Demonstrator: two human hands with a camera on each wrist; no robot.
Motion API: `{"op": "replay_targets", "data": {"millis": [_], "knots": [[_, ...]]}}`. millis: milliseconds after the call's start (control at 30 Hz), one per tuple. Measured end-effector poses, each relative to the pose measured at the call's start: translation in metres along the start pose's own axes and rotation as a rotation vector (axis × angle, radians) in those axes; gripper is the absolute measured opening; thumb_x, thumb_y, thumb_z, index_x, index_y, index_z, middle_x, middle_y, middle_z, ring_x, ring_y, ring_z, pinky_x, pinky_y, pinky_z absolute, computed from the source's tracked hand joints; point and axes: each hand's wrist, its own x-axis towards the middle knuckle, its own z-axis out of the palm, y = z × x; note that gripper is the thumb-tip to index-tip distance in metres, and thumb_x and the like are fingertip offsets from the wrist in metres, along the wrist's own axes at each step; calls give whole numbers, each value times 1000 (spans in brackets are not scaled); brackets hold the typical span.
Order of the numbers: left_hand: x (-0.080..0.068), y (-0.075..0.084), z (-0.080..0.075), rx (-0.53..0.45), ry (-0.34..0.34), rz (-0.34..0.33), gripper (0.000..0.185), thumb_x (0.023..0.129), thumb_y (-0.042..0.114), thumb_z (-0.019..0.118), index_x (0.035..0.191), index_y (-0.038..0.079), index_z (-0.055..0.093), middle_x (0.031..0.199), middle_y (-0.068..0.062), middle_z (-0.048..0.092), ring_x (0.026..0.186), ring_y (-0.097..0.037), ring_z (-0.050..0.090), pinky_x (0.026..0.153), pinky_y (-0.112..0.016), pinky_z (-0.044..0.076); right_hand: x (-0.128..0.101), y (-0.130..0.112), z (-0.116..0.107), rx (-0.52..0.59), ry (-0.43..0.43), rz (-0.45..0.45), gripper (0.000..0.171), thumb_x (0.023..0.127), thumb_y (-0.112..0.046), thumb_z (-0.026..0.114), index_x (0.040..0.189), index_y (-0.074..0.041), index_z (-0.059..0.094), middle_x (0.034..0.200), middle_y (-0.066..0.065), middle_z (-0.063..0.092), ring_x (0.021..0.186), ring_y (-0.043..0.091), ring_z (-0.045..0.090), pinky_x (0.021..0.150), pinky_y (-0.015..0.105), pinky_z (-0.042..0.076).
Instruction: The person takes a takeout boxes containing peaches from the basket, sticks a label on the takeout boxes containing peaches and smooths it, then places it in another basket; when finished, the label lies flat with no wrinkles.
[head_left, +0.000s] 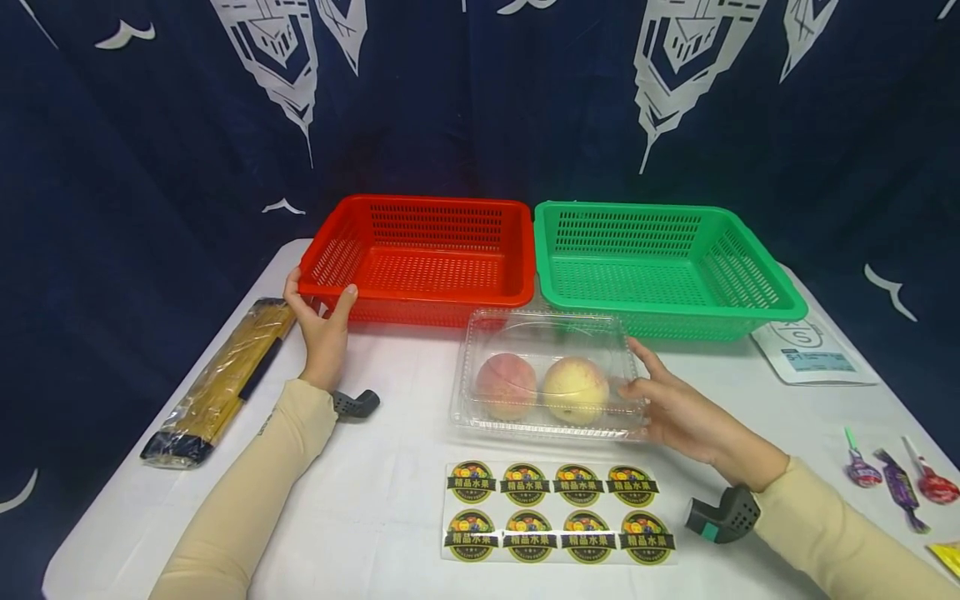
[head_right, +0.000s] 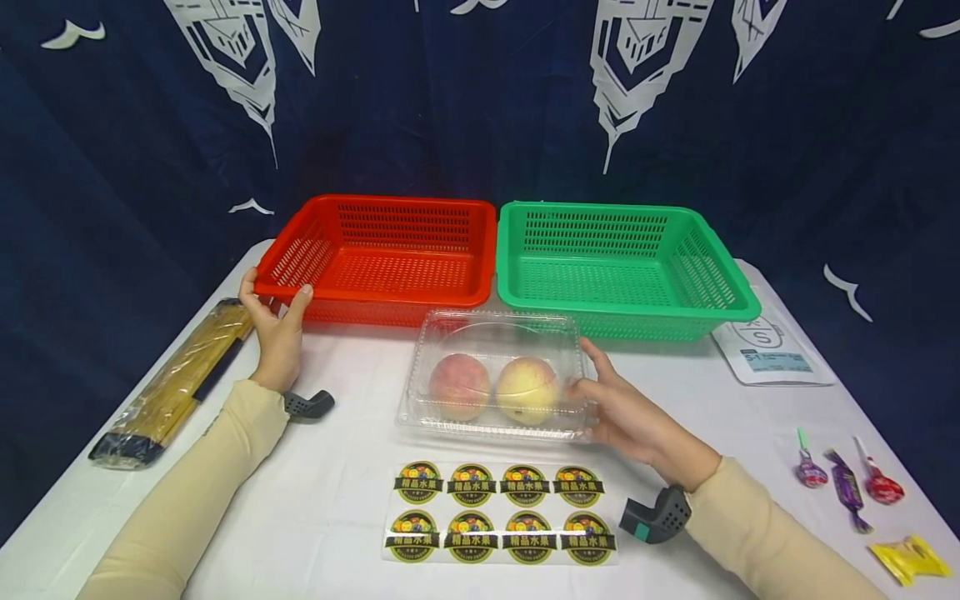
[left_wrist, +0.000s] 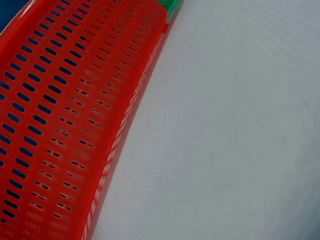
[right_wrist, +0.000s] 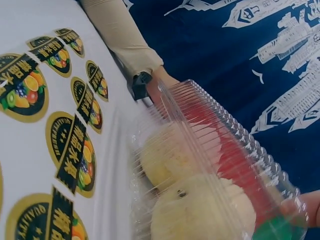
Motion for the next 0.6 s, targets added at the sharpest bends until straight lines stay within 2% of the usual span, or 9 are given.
{"op": "replay_targets", "data": {"millis": [100,200,300,433,600], "knots": [[0,0,1,0,2,0,87,103,18,71,167,23,11,171,-2,21,157,-24,23,127,-38,29,0,-2,-1,-24,15,-3,98,104,-9,46,169,-26,-26,171,40,-10,142,43,46,103,56,55],[0,0,1,-4,3,-2,87,103,17,71,167,23,11,171,-2,21,157,-24,24,126,-37,31,-1,-4,1,-58,31,-1,95,105,-9,44,169,-23,-25,172,41,-5,152,56,29,111,68,47],[0,1,1,-10,3,-10,88,103,17,72,167,24,11,171,-2,21,156,-24,24,125,-36,33,-4,-7,4,-115,65,-9,96,105,-10,47,170,-19,-23,171,42,-1,157,60,15,116,76,34],[0,3,2,-8,11,-23,89,102,17,72,167,24,12,172,-2,22,157,-23,24,127,-37,29,-7,-12,8,-208,121,-62,96,104,-9,52,172,-12,-17,171,43,3,157,61,15,118,82,21],[-1,6,2,94,55,1,92,100,20,75,168,21,14,174,-1,22,159,-16,23,131,-35,12,-11,-18,14,-334,186,-174,94,106,-8,55,172,-7,-12,172,41,1,156,64,15,118,83,18]]}}
